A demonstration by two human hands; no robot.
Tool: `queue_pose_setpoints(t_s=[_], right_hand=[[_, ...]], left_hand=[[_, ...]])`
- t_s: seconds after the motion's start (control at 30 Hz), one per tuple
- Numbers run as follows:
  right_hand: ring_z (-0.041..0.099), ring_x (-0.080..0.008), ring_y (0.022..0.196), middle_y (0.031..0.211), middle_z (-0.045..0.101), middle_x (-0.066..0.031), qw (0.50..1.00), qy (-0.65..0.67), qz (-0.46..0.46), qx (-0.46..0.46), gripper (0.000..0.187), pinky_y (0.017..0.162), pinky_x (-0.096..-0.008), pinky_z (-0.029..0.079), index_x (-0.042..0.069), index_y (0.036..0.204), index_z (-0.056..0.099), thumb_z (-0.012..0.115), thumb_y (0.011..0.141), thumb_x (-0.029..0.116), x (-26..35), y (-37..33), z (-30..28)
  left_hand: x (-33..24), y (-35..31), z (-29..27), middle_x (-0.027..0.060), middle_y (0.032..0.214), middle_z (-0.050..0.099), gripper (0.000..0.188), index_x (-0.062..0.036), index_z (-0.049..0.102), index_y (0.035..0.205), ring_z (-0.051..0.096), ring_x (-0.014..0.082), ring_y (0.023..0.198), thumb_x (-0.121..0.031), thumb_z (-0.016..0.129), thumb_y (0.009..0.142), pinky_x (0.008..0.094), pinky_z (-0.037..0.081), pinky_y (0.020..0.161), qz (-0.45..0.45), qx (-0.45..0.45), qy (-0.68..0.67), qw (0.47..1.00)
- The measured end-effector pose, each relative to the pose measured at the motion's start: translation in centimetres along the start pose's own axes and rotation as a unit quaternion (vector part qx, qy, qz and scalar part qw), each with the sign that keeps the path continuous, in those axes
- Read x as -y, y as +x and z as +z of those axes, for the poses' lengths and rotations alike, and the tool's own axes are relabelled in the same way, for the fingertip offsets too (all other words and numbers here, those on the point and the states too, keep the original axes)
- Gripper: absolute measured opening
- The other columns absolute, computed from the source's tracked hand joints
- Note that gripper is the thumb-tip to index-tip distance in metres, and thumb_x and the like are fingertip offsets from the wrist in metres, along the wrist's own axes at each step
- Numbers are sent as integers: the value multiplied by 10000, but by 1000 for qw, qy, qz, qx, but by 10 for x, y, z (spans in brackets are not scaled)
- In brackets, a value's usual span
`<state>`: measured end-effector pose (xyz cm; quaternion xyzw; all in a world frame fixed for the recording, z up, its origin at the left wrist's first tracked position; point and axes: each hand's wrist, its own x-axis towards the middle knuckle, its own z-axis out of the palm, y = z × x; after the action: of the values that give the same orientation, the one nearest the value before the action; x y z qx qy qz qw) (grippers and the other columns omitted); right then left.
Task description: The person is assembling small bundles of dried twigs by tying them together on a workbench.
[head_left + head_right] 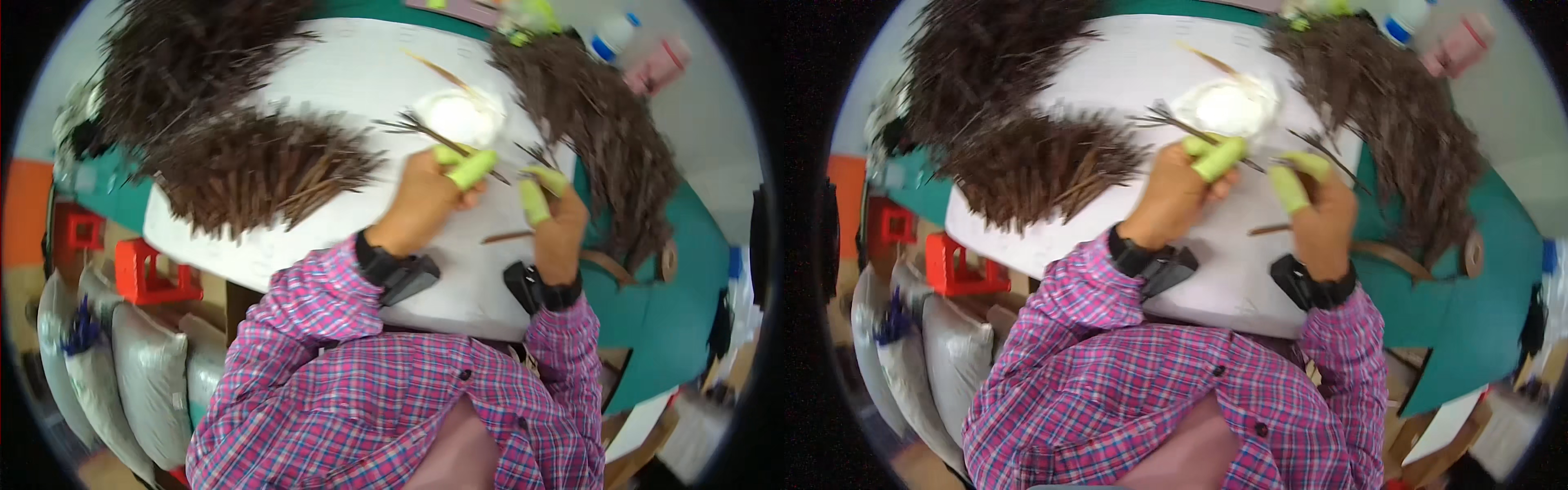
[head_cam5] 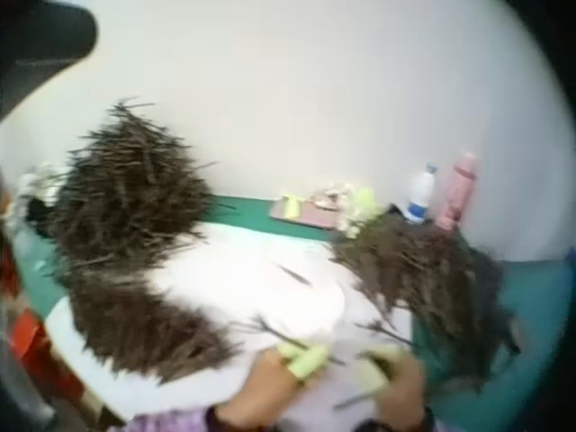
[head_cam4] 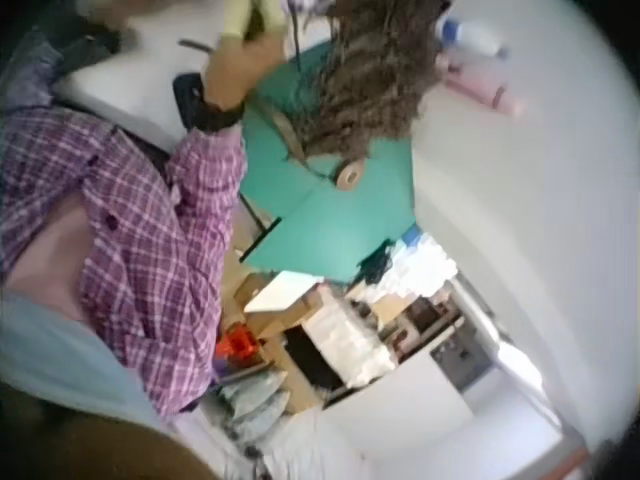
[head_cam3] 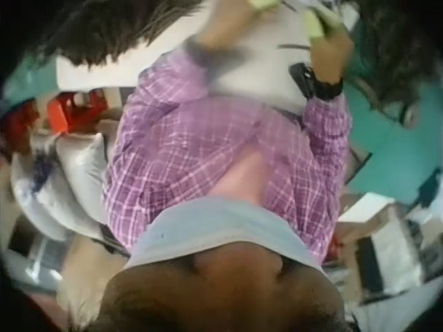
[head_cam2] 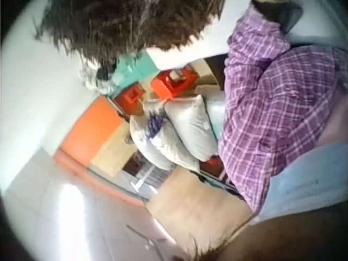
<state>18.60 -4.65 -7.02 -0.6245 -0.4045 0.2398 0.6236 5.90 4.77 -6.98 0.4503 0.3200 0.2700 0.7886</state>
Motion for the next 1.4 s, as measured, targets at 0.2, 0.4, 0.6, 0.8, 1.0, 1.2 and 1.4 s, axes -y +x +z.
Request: queue_pose_setpoints(t_s=[0.2,0.4,0.6,0.8,1.0,1.2,1.4], right_hand=[[339,-33,523,614,424,48,999,34,32,9,148,470,-186,252,14,968,569,493,847,54,1,0,-10],[330,-32,514,607,422,54,999,37,22,-16,148,457,-191,242,21,959,583,502,845,70,-4,0,-22],[374,-14,574,699,487,55,998,-55,-25,-7,147,465,-169,284,29,939,609,552,806,56,-5,2,-10],[429,-18,639,783,546,10,998,52,-41,-19,210,523,-151,327,6,1015,561,533,808,26,18,-7,-26],[459,-41,627,912,593,-51,989,-21,-50,-137,361,523,-182,357,28,1152,455,522,798,18,30,5,-114],[483,-212,589,810,573,-93,924,-365,-83,77,335,525,-302,385,38,1070,480,541,741,14,0,22,-111],[465,-319,611,743,522,-140,828,-532,-126,126,340,551,-345,387,23,1022,471,561,695,4,-20,34,-101]], left_hand=[[-2,-9,0,9,656,546,183,-2,566,834,444,64,507,-184,570,814,202,363,467,89,44,10,995],[-37,-45,-34,-3,651,549,162,-12,575,793,432,57,548,-173,596,800,217,361,500,175,6,378,909],[-85,-87,-80,167,534,465,357,14,515,636,401,333,482,-301,675,691,360,352,459,188,-104,738,639],[-75,-72,-108,170,554,502,301,17,521,632,491,347,514,-231,688,670,371,377,459,197,-108,766,603],[-77,-79,-94,136,526,497,271,38,553,710,462,218,445,-189,697,684,296,365,443,200,-134,740,628],[-66,-79,-47,46,601,548,211,33,577,784,452,84,515,-157,658,743,221,367,476,254,-98,554,787],[-49,-76,-18,19,645,550,177,31,582,792,451,65,551,-135,636,761,198,367,502,230,-10,484,844]])
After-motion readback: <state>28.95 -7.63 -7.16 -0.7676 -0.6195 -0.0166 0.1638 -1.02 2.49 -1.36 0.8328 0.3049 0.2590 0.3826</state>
